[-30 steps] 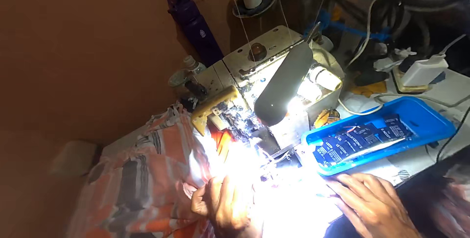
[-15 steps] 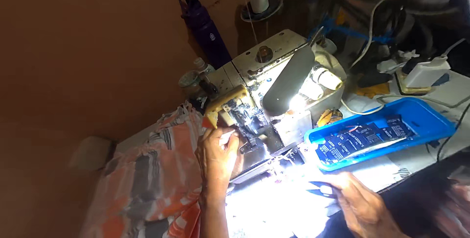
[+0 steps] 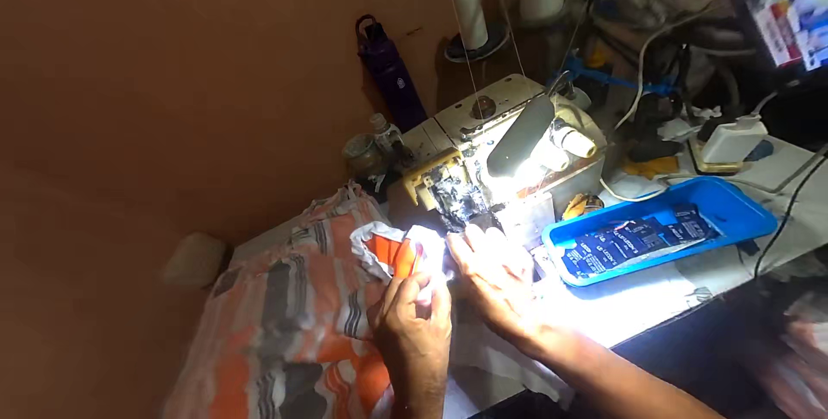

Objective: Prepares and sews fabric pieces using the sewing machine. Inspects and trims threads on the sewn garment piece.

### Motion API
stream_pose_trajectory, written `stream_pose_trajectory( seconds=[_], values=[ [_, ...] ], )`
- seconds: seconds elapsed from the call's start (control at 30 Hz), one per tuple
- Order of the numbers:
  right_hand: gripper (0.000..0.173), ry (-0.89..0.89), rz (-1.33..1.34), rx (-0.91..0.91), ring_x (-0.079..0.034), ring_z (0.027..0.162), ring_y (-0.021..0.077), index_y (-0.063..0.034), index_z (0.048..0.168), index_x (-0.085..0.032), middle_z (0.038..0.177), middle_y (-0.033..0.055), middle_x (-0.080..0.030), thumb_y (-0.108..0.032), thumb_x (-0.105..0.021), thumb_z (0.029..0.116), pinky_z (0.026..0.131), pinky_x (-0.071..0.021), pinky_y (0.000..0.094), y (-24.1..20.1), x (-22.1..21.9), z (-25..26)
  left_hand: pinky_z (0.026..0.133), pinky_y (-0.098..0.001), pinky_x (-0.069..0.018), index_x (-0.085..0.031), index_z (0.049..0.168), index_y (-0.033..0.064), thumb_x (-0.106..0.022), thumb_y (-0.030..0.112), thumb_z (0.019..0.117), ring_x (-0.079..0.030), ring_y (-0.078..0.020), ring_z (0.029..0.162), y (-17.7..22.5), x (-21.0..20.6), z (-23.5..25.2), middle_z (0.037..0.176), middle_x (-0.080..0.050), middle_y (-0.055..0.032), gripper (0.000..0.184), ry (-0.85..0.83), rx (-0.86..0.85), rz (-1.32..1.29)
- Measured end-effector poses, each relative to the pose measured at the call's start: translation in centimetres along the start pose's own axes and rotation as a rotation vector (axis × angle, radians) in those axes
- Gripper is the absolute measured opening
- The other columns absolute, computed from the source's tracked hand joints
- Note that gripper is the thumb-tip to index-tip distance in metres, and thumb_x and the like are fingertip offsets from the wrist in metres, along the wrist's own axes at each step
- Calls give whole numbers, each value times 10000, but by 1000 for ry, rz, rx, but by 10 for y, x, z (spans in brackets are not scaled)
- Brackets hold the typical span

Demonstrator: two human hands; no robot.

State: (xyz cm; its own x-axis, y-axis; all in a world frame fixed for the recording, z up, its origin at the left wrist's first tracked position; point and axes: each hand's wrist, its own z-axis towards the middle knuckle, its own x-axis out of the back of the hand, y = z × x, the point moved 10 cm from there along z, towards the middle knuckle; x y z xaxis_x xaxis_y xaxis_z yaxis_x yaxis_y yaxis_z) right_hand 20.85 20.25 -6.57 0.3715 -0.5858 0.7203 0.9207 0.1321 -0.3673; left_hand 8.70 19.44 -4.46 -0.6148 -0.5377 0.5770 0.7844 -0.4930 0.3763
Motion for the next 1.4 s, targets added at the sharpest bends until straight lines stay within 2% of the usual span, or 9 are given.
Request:
stream_pose_trajectory(
  seconds=[0.17,0.3,0.37,0.5,0.8,1.03,1.1,1.2,1.4],
  values=[
    [227,126,108,-4,-687,694,259,-125,948,-781,779,71,-686,-256,-598,974,540,-517,401,9,35,-27,703,-220,-464,-754,829,19,-661,205,807,-612,-78,704,-10,18,-4,742,-674,-65,209,-13,-13,-78],
    [462,25,579,-90,-645,823,44,-110,1179,-742,974,9,-729,-478,-684,906,730,-524,243,40,41,-44,840,-184,-442,-746,843,77,-699,247,847,-595,-28,823,-3,27,-9,807,-654,-21,176,-175,-168,-259],
    [500,-30,800,57,-654,925,40,-48,1245,-710,1053,63,-729,-409,-740,902,823,-537,207,22,40,-41,945,-269,-398,-718,883,127,-685,281,889,-608,-54,894,8,27,-12,858,-668,-16,157,-281,-243,-296],
    [172,-56,742,277,-635,770,124,-86,1004,-742,828,57,-675,-221,-709,902,689,-495,252,-10,40,-42,925,-380,-346,-710,876,93,-656,282,893,-609,-163,873,13,37,-11,838,-688,-81,197,-383,-366,-211],
    [89,-134,821,329,-619,778,145,-56,933,-728,826,98,-653,-92,-698,857,707,-478,209,-16,38,-56,935,-382,-318,-699,854,111,-626,317,919,-605,-170,873,14,30,-15,805,-684,-60,228,-519,-482,-189],
    [101,-326,1095,369,-649,922,173,29,880,-627,973,193,-671,-68,-637,907,814,-499,190,-17,78,-81,1021,-684,-317,-683,675,105,-658,386,816,-716,-259,893,-13,39,12,810,-726,-79,316,-784,-582,-70],
    [127,-351,1131,242,-606,740,146,66,935,-627,812,170,-635,-54,-584,941,665,-469,210,-3,70,-86,1071,-466,-351,-691,735,86,-692,441,923,-676,-138,825,-18,50,34,761,-694,-42,401,-923,-444,-366],
    [164,-320,1161,-104,-565,741,-23,86,1007,-658,815,73,-645,-42,-569,955,705,-463,118,22,30,-92,770,-95,-483,-686,864,247,-671,494,942,-577,125,826,-34,38,69,823,-634,192,259,-864,-298,-519],
    [213,-296,1345,-547,-607,852,-80,92,1128,-637,957,-2,-683,-10,-572,954,802,-511,120,48,-27,-109,748,-139,-515,-709,947,16,-700,51,884,-610,54,802,-54,-48,79,884,-672,38,72,-736,69,-348]
  ],
)
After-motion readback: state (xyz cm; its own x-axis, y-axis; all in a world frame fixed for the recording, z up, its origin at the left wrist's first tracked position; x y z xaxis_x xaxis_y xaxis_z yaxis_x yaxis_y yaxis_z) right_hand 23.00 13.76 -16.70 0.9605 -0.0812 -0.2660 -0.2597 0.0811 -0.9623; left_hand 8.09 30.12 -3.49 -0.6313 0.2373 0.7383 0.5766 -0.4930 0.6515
